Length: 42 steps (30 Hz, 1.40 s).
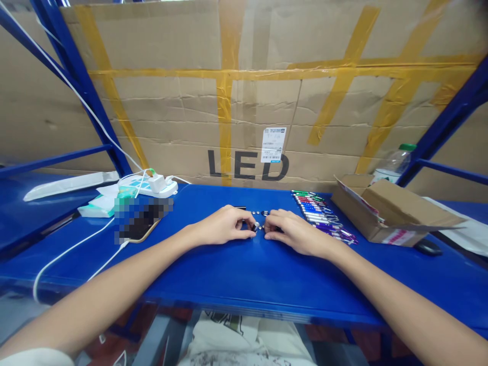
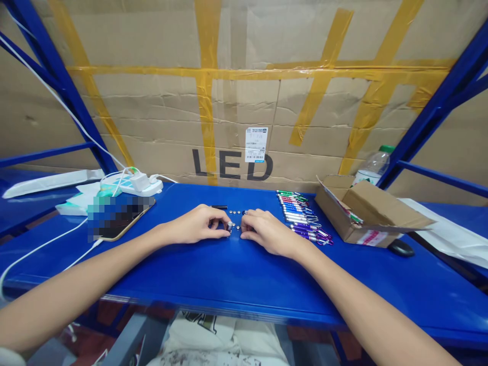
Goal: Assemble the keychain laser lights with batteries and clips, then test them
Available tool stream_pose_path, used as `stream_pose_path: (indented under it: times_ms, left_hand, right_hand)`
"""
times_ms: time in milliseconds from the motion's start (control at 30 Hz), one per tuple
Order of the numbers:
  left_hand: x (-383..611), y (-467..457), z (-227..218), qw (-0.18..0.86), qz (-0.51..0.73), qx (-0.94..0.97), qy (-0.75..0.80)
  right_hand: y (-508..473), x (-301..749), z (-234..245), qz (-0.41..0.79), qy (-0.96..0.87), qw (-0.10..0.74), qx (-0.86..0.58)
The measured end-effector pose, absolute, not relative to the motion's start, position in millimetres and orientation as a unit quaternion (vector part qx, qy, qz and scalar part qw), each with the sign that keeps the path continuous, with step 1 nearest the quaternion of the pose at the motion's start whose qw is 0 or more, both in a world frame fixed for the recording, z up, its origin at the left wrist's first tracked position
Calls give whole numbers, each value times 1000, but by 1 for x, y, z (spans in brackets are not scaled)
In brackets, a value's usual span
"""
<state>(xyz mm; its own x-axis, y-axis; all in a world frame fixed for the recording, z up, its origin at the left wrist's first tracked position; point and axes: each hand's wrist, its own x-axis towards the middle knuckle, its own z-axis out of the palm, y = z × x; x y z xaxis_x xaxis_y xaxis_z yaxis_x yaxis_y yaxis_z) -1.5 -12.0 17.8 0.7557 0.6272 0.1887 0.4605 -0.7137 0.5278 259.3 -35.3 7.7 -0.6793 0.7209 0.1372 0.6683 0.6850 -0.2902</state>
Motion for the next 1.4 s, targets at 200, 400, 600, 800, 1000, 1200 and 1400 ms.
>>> stream_pose_path:
  times_ms: [200, 400, 600, 800, 1000, 1200, 1400]
  left_hand:
    - [-2, -11, 16, 233, 184, 908, 295]
    - [-2, -10, 15, 231, 183, 910, 293]
    - [-1, -12, 17, 240, 182, 907, 293]
    - [0, -11, 15, 245, 187, 905, 293]
    - [1, -12, 13, 242, 190, 907, 287]
    - [1, -12, 12, 227, 192, 914, 277]
    - [1, -11, 11, 220, 193, 918, 268]
  right_hand:
    - [-39, 259, 3, 121, -912, 133, -370]
    - [-41, 255, 4, 109, -904, 180, -372]
    - [-42, 251, 6, 134, -868, 309, -364]
    - [-45, 248, 2, 190, -848, 366, -333]
    - [-46, 246, 2, 173, -852, 366, -332]
    - [-47, 244, 2, 137, -856, 384, -317]
    - [-47, 244, 2, 127, -860, 379, -317]
